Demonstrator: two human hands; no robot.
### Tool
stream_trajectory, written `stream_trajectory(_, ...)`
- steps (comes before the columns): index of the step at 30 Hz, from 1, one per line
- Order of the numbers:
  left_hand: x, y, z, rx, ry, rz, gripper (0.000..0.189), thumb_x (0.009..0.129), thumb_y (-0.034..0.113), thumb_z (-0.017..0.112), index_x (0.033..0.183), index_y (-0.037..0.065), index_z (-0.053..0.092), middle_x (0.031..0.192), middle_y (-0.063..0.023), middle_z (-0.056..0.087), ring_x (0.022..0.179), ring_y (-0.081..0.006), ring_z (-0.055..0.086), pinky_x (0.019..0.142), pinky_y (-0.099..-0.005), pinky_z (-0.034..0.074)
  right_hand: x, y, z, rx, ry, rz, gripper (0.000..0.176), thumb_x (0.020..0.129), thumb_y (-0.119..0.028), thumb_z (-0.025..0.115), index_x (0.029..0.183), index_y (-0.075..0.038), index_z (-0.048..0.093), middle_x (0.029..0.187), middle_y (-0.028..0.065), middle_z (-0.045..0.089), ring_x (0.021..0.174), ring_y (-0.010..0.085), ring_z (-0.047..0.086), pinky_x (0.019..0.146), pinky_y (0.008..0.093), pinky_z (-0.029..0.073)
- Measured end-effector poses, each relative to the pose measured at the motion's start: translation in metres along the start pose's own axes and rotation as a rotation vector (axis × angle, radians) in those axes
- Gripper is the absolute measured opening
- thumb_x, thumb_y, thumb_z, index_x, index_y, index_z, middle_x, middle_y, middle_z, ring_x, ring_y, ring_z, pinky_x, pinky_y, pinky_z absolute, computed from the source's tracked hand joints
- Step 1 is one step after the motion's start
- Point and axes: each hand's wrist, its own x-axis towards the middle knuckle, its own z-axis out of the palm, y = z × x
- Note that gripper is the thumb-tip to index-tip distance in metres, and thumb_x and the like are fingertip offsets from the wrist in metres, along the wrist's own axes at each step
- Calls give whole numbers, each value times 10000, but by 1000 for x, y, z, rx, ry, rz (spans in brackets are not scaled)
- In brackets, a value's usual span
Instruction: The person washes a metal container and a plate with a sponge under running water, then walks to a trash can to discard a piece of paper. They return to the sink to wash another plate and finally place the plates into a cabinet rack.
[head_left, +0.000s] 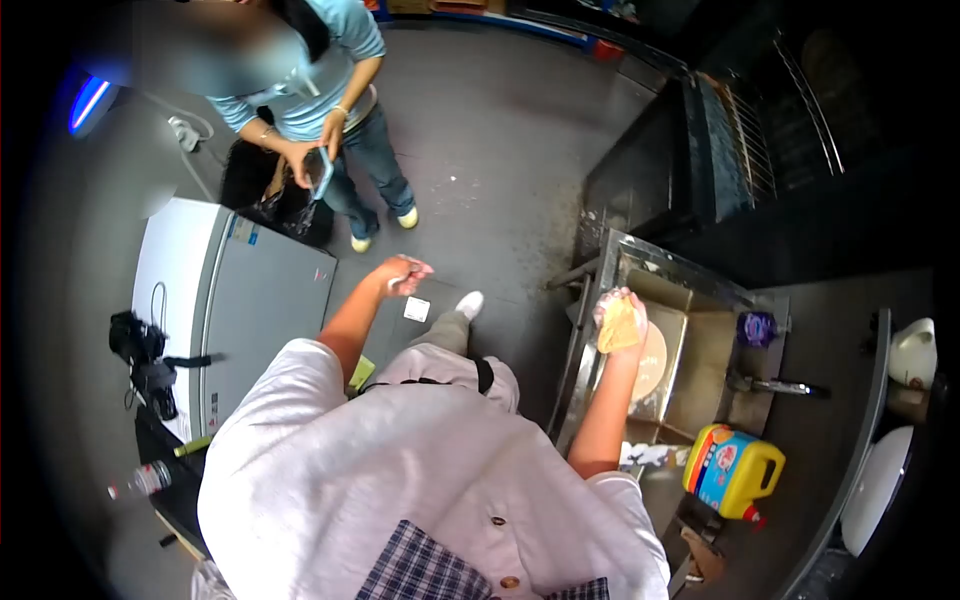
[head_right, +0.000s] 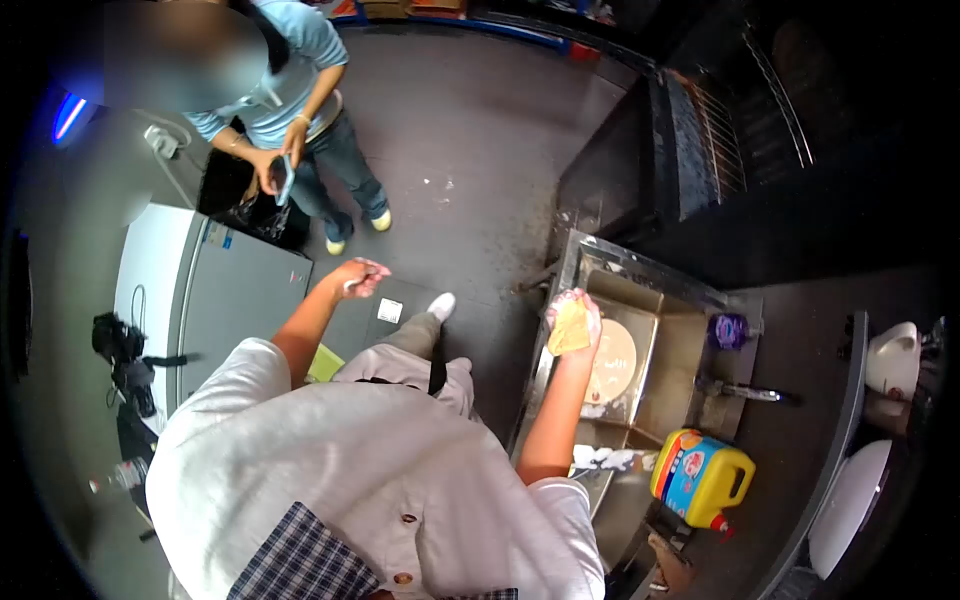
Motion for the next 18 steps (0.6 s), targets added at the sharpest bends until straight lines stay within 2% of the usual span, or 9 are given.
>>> stream_trajectory(2,-20,-9,-51,-112,127,16,187,947,195,440,902,57,558,601,6,470,426,-97,352,359,-270,294,20,18,11,-10,-84,93,169,863,-229,540,889,-67,581,859,78,578,816,251,541,689,387,453)
stream_trajectory(5,-65,-1,-80,21,335,37,238,952,268,448,857,79,555,534,-1,439,390,-116,351,342,-292,276,56,43,26,71,-251,223,182,875,-242,515,865,-74,584,831,90,586,799,255,565,692,396,473)
stream_trajectory(7,-67,-11,-100,195,509,106,397,953,397,407,706,119,548,458,-8,386,335,-156,352,326,-323,254,83,57,39,-89,-242,266,218,883,-248,498,840,-59,596,749,99,601,732,261,597,644,411,498)
stream_trajectory(8,-68,-15,-110,220,517,106,430,953,428,399,663,139,532,458,-6,395,332,-160,342,328,-325,251,94,61,47,-64,-213,389,208,880,-239,507,858,-56,601,807,98,612,788,261,597,668,410,493)
stream_trajectory(9,-68,-17,-114,84,563,52,430,954,441,392,673,141,520,449,-2,380,333,-160,330,338,-314,260,86,66,65,-34,-208,338,199,878,-232,510,864,-57,603,823,96,608,804,261,588,675,407,488)
stream_trajectory(13,-81,-29,-123,-155,504,58,381,952,396,407,692,134,501,506,14,397,378,-127,350,359,-287,285,64,59,77,55,-228,237,179,870,-220,512,866,-66,604,846,90,592,830,261,562,685,400,472)
stream_trajectory(15,-77,-30,-125,-325,440,41,349,946,353,428,683,134,494,520,18,401,392,-116,358,362,-278,297,51,50,68,73,-142,191,190,849,-233,521,820,-60,594,809,85,575,800,249,544,668,384,453)
stream_trajectory(17,-58,-45,-157,-146,205,92,289,928,282,454,681,133,478,533,28,406,428,-104,392,386,-267,339,52,40,34,41,-162,126,202,817,-245,544,756,-57,584,781,84,570,772,238,529,646,370,442)
stream_trajectory(18,-73,-32,-140,-171,194,66,212,923,193,450,744,108,525,577,24,459,459,-98,433,403,-266,367,37,36,41,8,-179,139,196,803,-241,555,727,-61,575,762,84,570,751,238,528,625,362,439)
